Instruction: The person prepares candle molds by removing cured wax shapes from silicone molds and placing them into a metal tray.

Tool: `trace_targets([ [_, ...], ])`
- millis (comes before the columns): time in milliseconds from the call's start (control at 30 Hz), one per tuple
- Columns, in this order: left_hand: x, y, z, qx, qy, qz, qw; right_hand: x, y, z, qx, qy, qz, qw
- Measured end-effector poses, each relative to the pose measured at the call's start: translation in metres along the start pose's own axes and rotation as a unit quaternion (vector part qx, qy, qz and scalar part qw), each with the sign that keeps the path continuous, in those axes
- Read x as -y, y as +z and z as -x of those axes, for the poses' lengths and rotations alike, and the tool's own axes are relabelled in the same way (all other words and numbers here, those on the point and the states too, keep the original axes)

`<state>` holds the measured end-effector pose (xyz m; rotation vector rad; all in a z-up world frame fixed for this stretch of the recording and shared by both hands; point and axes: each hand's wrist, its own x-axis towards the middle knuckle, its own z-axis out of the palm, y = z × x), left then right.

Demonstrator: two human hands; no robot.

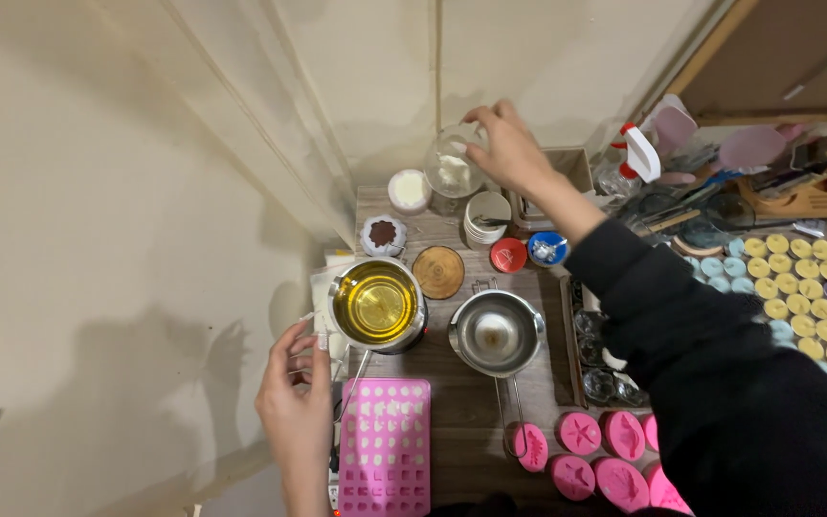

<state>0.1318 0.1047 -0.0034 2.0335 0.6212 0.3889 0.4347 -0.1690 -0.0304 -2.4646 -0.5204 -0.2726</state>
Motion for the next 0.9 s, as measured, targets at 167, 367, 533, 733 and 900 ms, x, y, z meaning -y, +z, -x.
trace_targets([
  [167, -0.008, 0.009, 0.003, 0.006, 0.06, -0.012, 0.998, -0.006, -0.086, 0.082, -0.038, -0.069, 0.072, 0.994],
  [367, -0.03, 0.041, 0.019, 0.063, 0.147, 0.009, 0.987, -0.045, -0.163, 0.246, -0.092, 0.143, 0.07, 0.983],
  [533, -0.059, 0.068, 0.042, 0.144, 0.166, 0.031, 0.975, -0.096, -0.106, 0.365, -0.054, 0.295, 0.038, 0.953],
  [733, -0.081, 0.085, 0.07, 0.219, 0.214, 0.033, 0.951, -0.114, -0.017, 0.417, -0.04, 0.329, 0.042, 0.942],
  [900, -0.086, 0.083, 0.085, 0.241, 0.219, 0.001, 0.946, -0.115, 0.001, 0.396, -0.018, 0.363, 0.109, 0.925],
])
